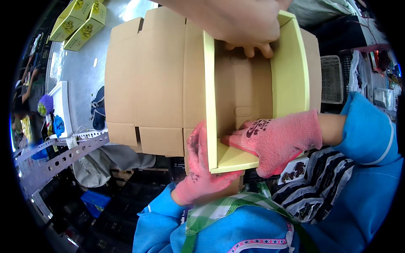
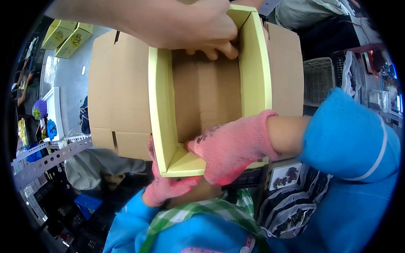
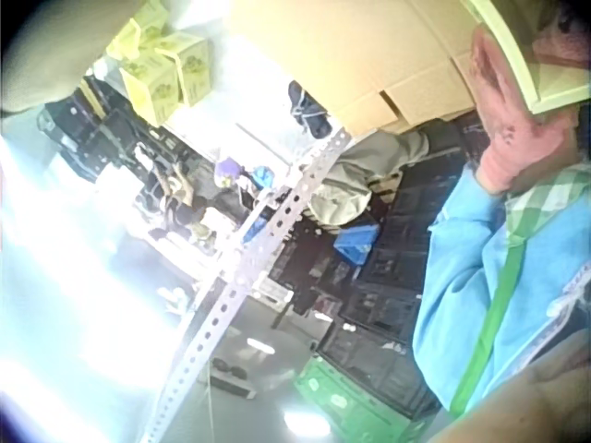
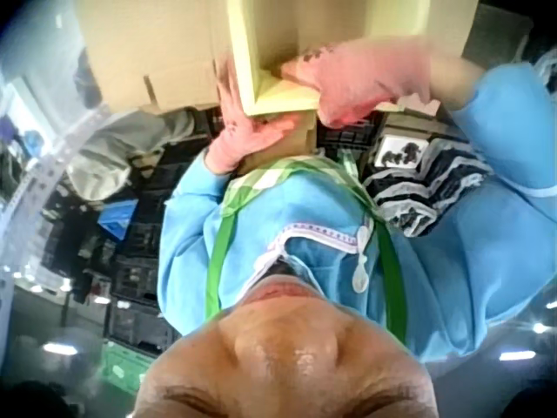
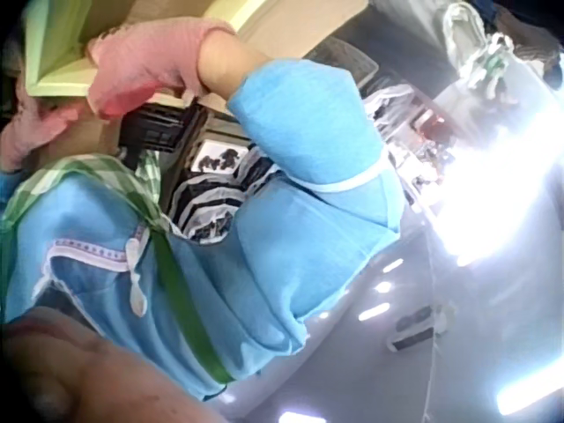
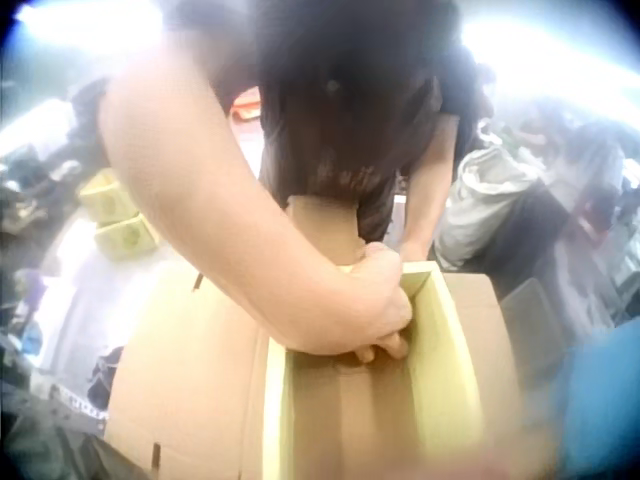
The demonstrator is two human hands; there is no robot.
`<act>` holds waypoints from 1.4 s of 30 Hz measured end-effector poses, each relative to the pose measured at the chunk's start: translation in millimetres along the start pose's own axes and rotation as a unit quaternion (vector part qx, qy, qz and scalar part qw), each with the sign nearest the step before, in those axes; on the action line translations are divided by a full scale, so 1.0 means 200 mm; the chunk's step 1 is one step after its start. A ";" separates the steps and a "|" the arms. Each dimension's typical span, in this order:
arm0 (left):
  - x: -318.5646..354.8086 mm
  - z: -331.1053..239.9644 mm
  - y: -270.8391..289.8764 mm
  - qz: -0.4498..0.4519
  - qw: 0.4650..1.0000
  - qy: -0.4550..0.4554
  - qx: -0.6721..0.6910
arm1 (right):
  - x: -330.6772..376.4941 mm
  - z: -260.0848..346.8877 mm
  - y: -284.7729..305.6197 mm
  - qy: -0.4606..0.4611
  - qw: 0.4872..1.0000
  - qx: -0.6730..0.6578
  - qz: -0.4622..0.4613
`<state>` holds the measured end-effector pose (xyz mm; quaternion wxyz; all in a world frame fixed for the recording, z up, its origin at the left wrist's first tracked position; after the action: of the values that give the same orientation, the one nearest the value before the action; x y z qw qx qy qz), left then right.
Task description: The person assembles flat-packed cardboard boxes by folding the sides and inserting yellow foam inserts. They work at a table with another person, repeatedly folding and stacking the boxes. The person also uses scissors to cut a plastic tie from a stack of flat cardboard.
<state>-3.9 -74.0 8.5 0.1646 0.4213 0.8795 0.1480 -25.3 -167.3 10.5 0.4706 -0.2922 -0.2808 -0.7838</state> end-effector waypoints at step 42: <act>-0.32 -0.44 -0.23 0.456 0.802 -0.188 -0.336 | 0.54 -0.30 -0.29 -0.034 0.738 -0.120 -0.663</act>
<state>-33.9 -163.8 79.5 0.3715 0.7116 0.4330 0.4101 -130.8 -248.1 38.6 -0.2164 -0.1127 -0.3232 -0.9143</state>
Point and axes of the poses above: each hand's wrist, its own x-axis away from the middle knuckle, its own y-axis out of the back of the hand, z = x × y, the point moved 9 cm from there along -x, towards the middle knuckle, and after that the axes turned 3 degrees about x, right-handed, at the moved point
